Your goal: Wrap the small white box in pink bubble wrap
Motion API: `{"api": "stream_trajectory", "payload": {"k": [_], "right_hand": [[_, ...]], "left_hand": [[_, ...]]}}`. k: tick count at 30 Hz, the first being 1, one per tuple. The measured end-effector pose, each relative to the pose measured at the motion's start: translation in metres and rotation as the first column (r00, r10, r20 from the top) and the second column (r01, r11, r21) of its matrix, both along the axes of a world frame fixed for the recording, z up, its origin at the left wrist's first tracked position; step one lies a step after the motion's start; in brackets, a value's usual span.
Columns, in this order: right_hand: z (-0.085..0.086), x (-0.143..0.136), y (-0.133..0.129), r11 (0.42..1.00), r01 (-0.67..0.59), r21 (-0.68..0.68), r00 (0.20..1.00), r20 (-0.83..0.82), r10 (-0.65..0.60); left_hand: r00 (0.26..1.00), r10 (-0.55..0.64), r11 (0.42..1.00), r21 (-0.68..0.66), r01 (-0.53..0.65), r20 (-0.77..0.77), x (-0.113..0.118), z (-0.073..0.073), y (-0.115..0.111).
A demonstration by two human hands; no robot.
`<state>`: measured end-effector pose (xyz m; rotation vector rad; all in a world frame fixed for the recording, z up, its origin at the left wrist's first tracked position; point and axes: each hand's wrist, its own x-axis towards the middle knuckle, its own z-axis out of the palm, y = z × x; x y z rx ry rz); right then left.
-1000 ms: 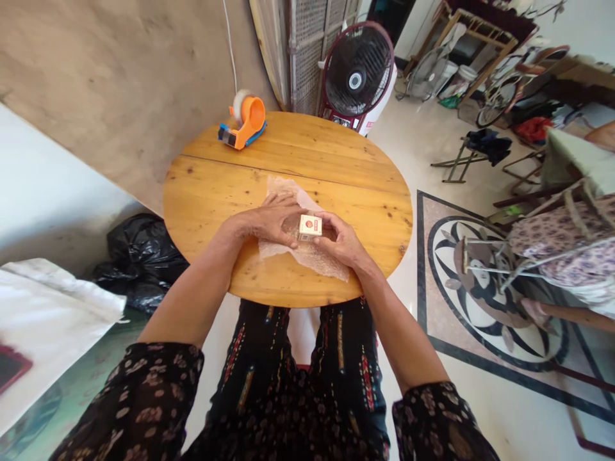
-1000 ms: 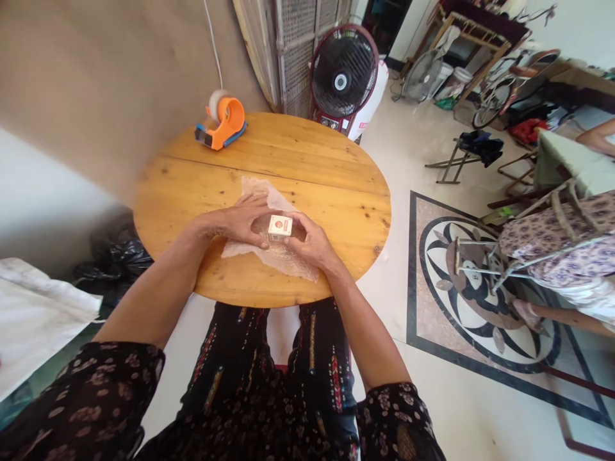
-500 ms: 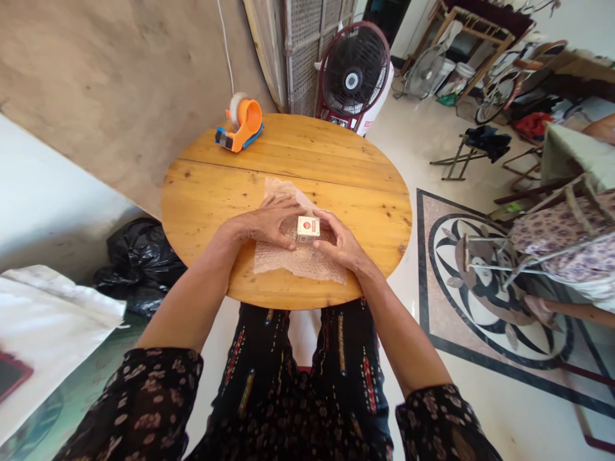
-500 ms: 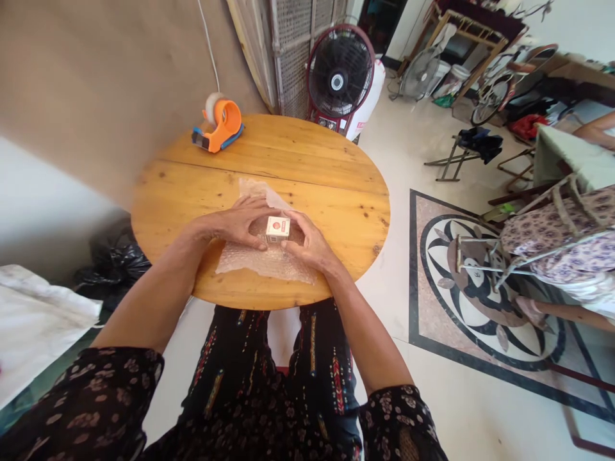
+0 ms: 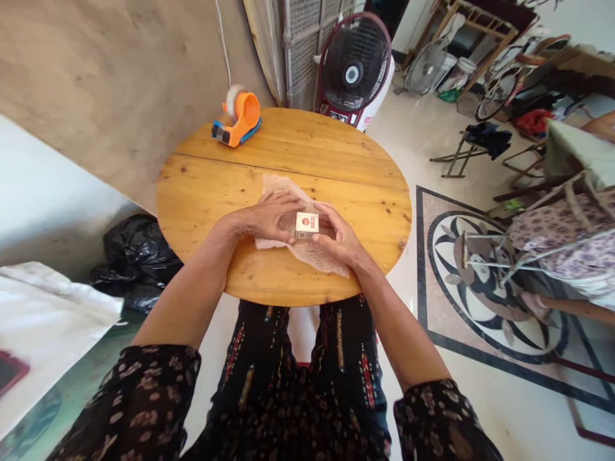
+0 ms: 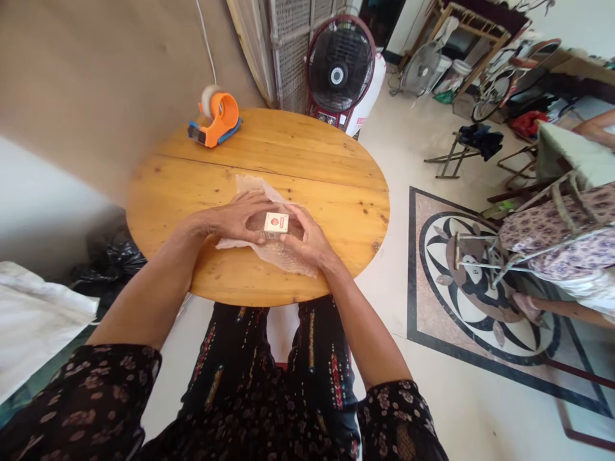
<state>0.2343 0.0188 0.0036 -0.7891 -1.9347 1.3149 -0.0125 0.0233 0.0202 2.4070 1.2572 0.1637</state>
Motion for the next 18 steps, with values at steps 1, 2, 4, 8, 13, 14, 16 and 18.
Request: {"api": "stream_trajectory", "payload": {"k": [1, 2, 4, 8, 13, 14, 16, 18], "right_hand": [[0.001, 0.0, 0.0, 1.0, 0.013, -0.023, 1.0, -0.02, -0.014], [0.002, -0.001, -0.001, 0.999, 0.022, -0.048, 0.999, -0.038, -0.024], [0.003, -0.001, -0.001, 0.996, 0.042, -0.076, 0.998, -0.045, -0.045], [0.0, 0.001, 0.003, 0.99, 0.14, -0.017, 0.99, 0.012, -0.14], [-0.007, 0.001, 0.009, 0.985, 0.169, -0.025, 0.986, 0.004, -0.169], [-0.008, 0.001, 0.01, 0.985, 0.166, -0.034, 0.986, -0.001, -0.167], [-0.009, 0.001, 0.011, 0.985, 0.165, -0.047, 0.986, -0.009, -0.166], [-0.011, 0.001, 0.012, 0.985, 0.165, -0.04, 0.986, -0.005, -0.166]], "left_hand": [[1.0, -0.001, 1.0, -0.004, 0.001, -0.001, 0.0, 0.001, 0.0], [1.0, -0.001, 1.0, -0.008, 0.001, -0.004, 0.0, 0.001, 0.0], [1.0, 0.004, 1.0, -0.011, -0.004, -0.009, -0.001, 0.002, 0.001], [1.0, -0.011, 1.0, 0.0, 0.011, 0.004, -0.004, 0.001, 0.002], [1.0, -0.01, 1.0, -0.006, 0.01, 0.011, -0.005, 0.002, 0.004], [1.0, -0.006, 1.0, -0.008, 0.006, 0.01, -0.005, 0.003, 0.004], [1.0, 0.011, 1.0, -0.004, -0.011, 0.007, -0.005, 0.008, 0.002], [0.999, 0.046, 0.999, 0.004, -0.046, 0.007, -0.006, 0.017, -0.004]]}}
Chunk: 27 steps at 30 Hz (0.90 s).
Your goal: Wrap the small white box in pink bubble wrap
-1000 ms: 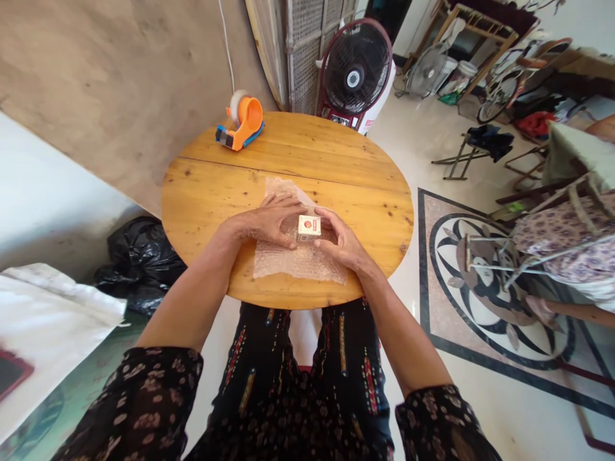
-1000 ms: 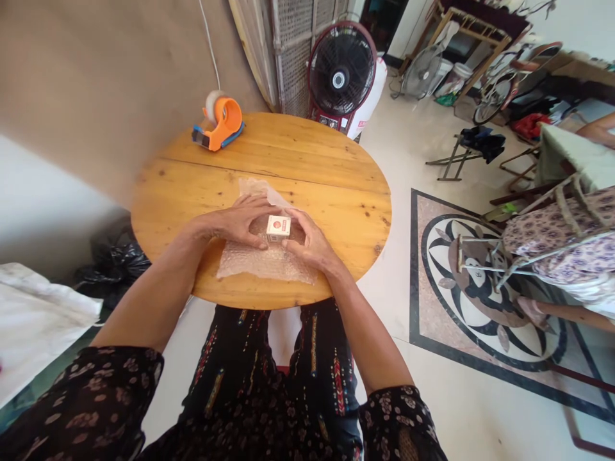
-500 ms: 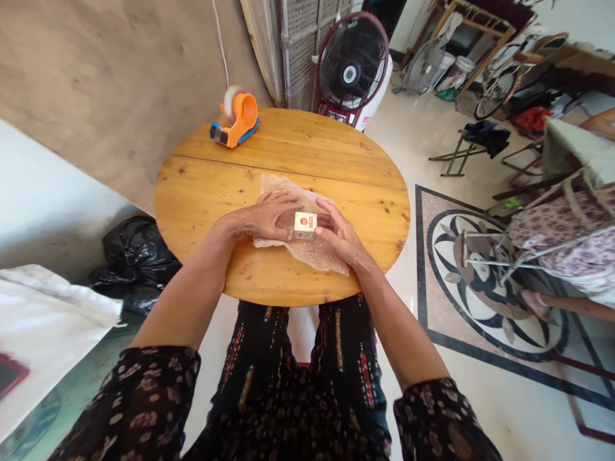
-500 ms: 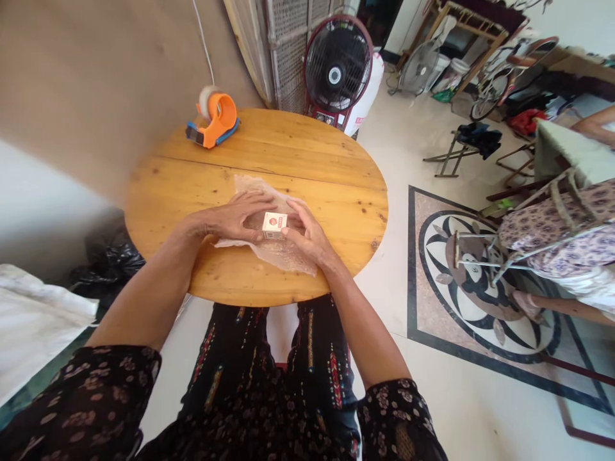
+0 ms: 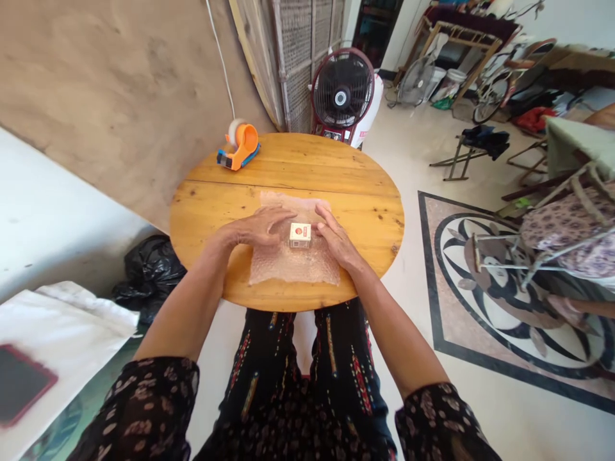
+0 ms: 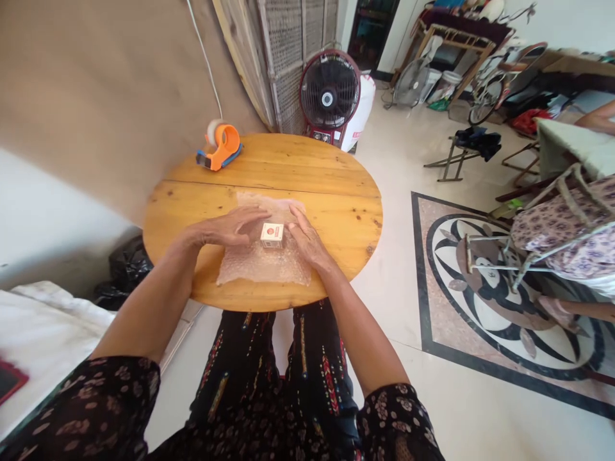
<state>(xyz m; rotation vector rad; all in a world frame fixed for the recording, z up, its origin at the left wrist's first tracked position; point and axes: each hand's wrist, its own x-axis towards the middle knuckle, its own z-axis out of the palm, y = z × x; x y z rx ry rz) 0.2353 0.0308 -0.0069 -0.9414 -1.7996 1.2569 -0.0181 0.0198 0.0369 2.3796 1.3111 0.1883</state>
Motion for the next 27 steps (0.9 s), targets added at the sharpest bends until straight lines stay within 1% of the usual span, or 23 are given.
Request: {"api": "stream_trajectory", "payload": {"k": [2, 4, 6, 7, 8, 10, 11, 13, 16, 18, 20, 24, 27], "right_hand": [[-0.002, 0.0, 0.001, 1.0, 0.005, 0.017, 1.0, 0.005, -0.005], [-0.003, 0.001, 0.002, 1.0, 0.002, 0.026, 1.0, -0.003, -0.002], [-0.004, 0.001, 0.003, 1.0, -0.007, 0.027, 1.0, -0.022, 0.008], [-0.003, 0.001, 0.004, 1.0, -0.016, 0.026, 0.999, -0.032, 0.016], [-0.003, 0.001, 0.005, 0.999, -0.024, 0.022, 0.999, -0.042, 0.025], [-0.002, 0.001, 0.006, 0.999, -0.043, 0.006, 0.997, -0.057, 0.044], [-0.001, 0.001, 0.007, 0.999, -0.054, -0.008, 0.997, -0.059, 0.053], [0.001, 0.002, 0.008, 0.997, -0.066, -0.042, 0.996, -0.061, 0.064], [0.002, 0.003, 0.01, 0.992, -0.079, -0.095, 0.994, -0.078, 0.071], [0.002, 0.004, 0.011, 0.989, -0.087, -0.119, 0.992, -0.1, 0.075], [0.001, 0.004, 0.012, 0.985, -0.095, -0.144, 0.989, -0.123, 0.078], [0.002, 0.003, 0.015, 0.964, -0.104, -0.246, 0.977, -0.209, 0.051], [0.007, 0.004, 0.017, 0.931, -0.101, -0.35, 0.96, -0.281, -0.002]], "left_hand": [[0.999, 0.049, 0.999, 0.011, -0.049, 0.014, 0.0, 0.01, -0.012], [0.992, 0.109, 0.992, 0.053, -0.112, 0.057, 0.003, 0.02, -0.031], [0.973, 0.191, 0.96, 0.182, -0.212, 0.128, 0.011, 0.027, -0.055], [0.969, 0.194, 0.938, 0.259, -0.229, 0.152, 0.016, 0.029, -0.068], [0.975, 0.164, 0.922, 0.327, -0.206, 0.152, 0.023, 0.03, -0.08], [0.993, 0.085, 0.898, 0.425, -0.114, 0.087, 0.036, 0.027, -0.101], [0.998, 0.063, 0.893, 0.445, -0.069, 0.027, 0.043, 0.024, -0.109], [0.996, 0.06, 0.887, 0.462, -0.024, -0.064, 0.053, 0.017, -0.119], [0.987, 0.084, 0.875, 0.483, -0.007, -0.138, 0.063, 0.006, -0.121], [0.981, 0.126, 0.851, 0.524, -0.03, -0.149, 0.066, 0.001, -0.12], [0.979, 0.159, 0.828, 0.557, -0.062, -0.128, 0.068, 0.0, -0.117], [0.977, 0.211, 0.818, 0.551, -0.167, -0.016, 0.072, 0.005, -0.106], [0.959, 0.263, 0.842, 0.462, -0.28, 0.102, 0.071, 0.013, -0.089]]}}
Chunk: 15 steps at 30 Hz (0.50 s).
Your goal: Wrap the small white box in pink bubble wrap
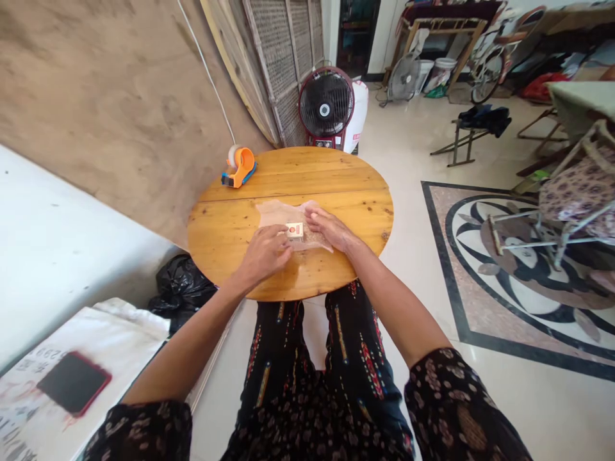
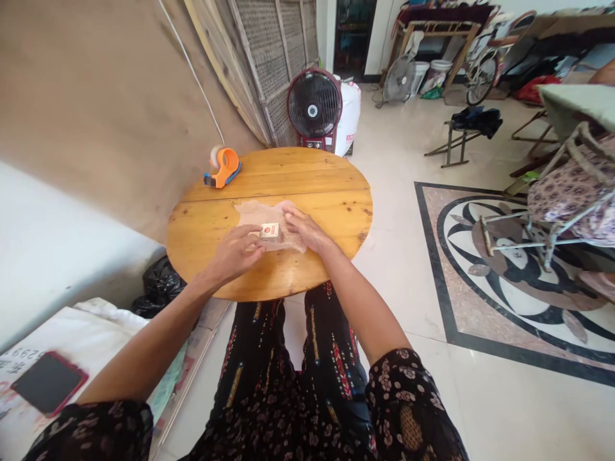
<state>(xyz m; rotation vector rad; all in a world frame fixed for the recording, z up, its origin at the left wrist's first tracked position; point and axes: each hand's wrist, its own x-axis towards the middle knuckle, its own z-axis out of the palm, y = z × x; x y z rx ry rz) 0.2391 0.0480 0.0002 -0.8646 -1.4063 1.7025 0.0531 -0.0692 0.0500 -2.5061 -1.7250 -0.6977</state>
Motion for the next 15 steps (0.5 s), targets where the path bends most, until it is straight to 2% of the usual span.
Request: {"api": "stream_trajectory", "payload": {"k": [4, 8, 11, 15], "right_hand": [[0.008, 0.005, 0.001, 0.993, 0.005, -0.121, 0.994, -0.104, -0.018], [0.015, 0.008, 0.0, 0.992, 0.006, -0.126, 0.992, -0.122, -0.021], [0.019, 0.011, -0.002, 0.995, -0.055, -0.083, 0.99, -0.137, 0.044], [0.021, 0.014, -0.004, 0.987, -0.148, -0.066, 0.979, -0.152, 0.136]], "left_hand": [[0.986, 0.046, 0.988, -0.15, -0.021, 0.162, -0.004, 0.012, 0.026], [0.969, 0.1, 0.961, -0.275, -0.035, 0.224, -0.006, 0.018, 0.044], [0.962, 0.16, 0.932, -0.354, -0.074, 0.222, -0.006, 0.015, 0.05], [0.932, 0.198, 0.929, -0.36, -0.081, 0.303, -0.007, 0.003, 0.053]]}}
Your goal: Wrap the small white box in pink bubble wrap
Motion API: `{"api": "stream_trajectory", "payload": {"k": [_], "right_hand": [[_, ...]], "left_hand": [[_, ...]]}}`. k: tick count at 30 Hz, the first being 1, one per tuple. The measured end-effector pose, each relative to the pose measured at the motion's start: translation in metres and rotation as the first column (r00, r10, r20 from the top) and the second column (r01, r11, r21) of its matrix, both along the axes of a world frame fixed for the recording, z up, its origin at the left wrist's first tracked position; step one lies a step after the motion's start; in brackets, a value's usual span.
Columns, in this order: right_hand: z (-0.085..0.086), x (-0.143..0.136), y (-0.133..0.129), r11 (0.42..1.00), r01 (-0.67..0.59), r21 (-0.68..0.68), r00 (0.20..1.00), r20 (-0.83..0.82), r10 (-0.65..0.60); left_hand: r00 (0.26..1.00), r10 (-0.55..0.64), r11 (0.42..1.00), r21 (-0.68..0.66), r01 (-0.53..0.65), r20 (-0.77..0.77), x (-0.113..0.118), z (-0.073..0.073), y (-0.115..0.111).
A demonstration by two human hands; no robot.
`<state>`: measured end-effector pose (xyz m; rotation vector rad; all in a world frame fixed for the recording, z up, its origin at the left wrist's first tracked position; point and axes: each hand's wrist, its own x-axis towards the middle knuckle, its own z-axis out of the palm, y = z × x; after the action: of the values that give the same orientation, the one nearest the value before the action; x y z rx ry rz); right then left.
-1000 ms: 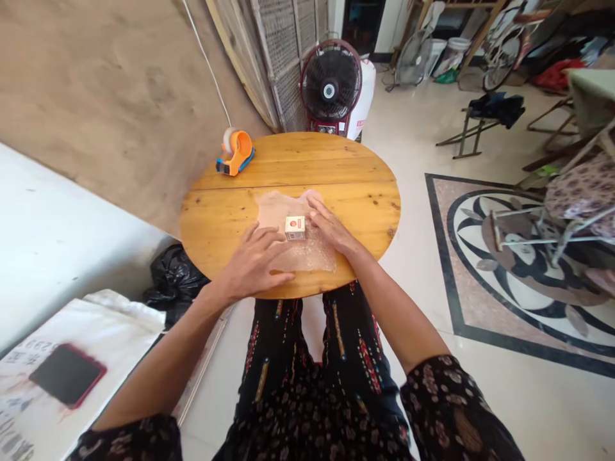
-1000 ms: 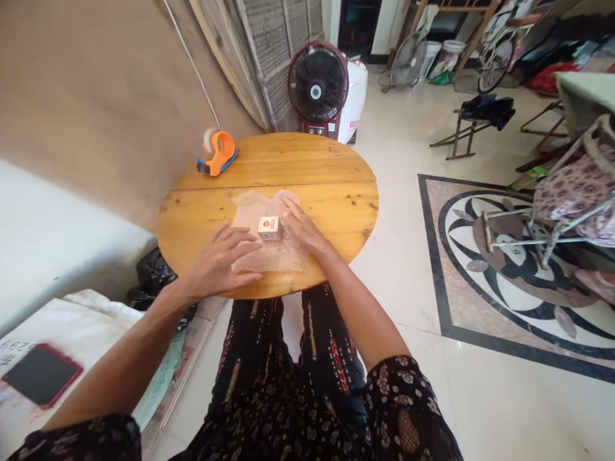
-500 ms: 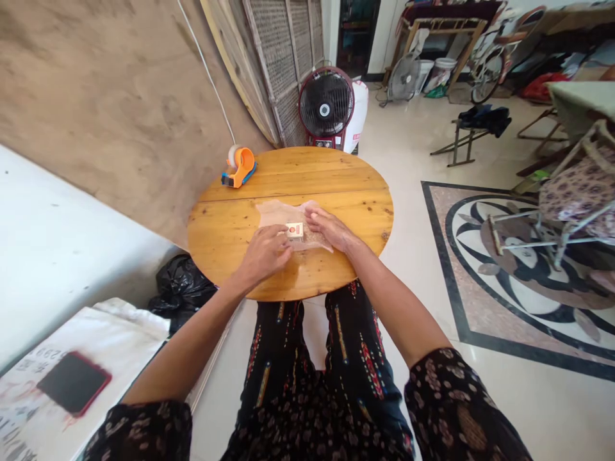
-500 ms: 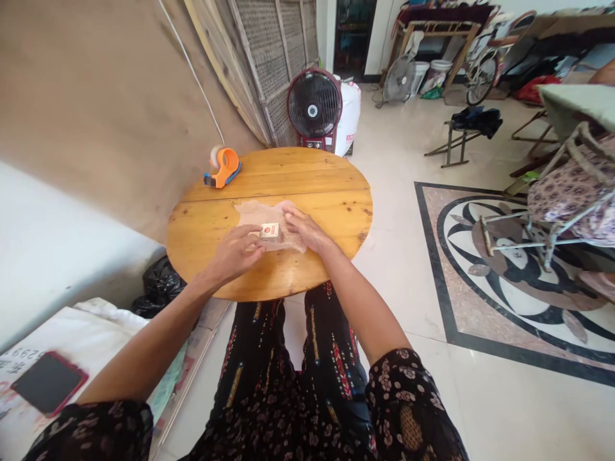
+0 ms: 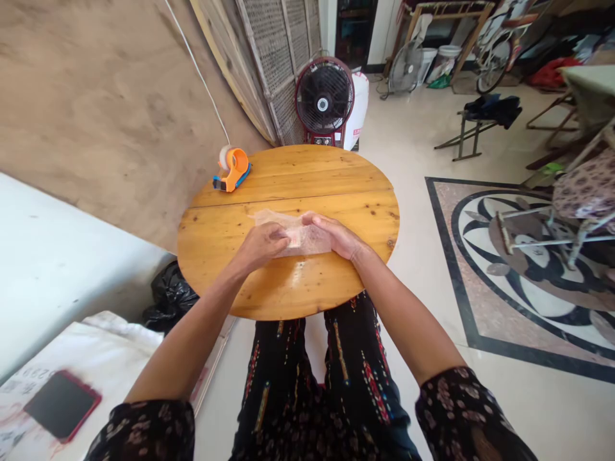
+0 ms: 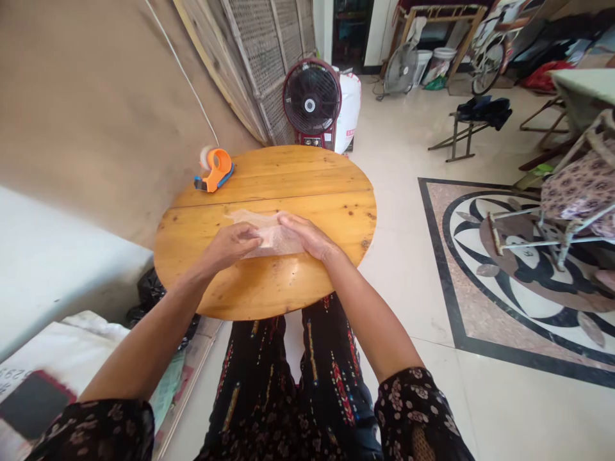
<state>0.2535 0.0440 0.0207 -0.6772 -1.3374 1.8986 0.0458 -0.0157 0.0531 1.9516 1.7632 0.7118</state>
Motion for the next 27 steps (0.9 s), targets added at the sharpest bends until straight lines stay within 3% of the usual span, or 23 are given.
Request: {"api": "stream_trajectory", "payload": {"k": [4, 12, 17, 19, 22, 25, 27], "right_hand": [[-0.007, -0.002, -0.002, 1.0, 0.011, 0.011, 0.999, 0.045, -0.012], [-0.016, -0.018, -0.001, 0.953, 0.269, 0.14, 0.928, 0.228, -0.295], [-0.02, -0.017, 0.003, 0.926, 0.288, 0.245, 0.873, 0.33, -0.359], [-0.016, -0.014, 0.001, 0.874, 0.255, 0.412, 0.83, 0.371, -0.417], [-0.003, -0.011, -0.007, 0.724, 0.118, 0.679, 0.793, 0.375, -0.481], [0.01, -0.015, -0.017, 0.594, -0.055, 0.803, 0.786, 0.401, -0.47], [0.015, -0.02, -0.023, 0.521, -0.153, 0.84, 0.742, 0.446, -0.501]], "left_hand": [[0.989, 0.041, 0.999, -0.001, -0.041, 0.139, -0.001, -0.011, 0.002], [0.968, 0.102, 0.993, 0.033, -0.112, 0.227, -0.001, -0.02, 0.004], [0.959, 0.098, 0.993, 0.032, -0.111, 0.266, -0.002, -0.026, 0.008], [0.96, 0.09, 0.994, 0.035, -0.103, 0.263, -0.001, -0.026, 0.009], [0.964, 0.063, 0.996, 0.044, -0.077, 0.257, -0.001, -0.024, 0.009], [0.977, 0.049, 0.996, 0.058, -0.062, 0.208, 0.0, -0.019, 0.007], [0.984, 0.052, 0.995, 0.072, -0.065, 0.168, 0.0, -0.016, 0.006]]}}
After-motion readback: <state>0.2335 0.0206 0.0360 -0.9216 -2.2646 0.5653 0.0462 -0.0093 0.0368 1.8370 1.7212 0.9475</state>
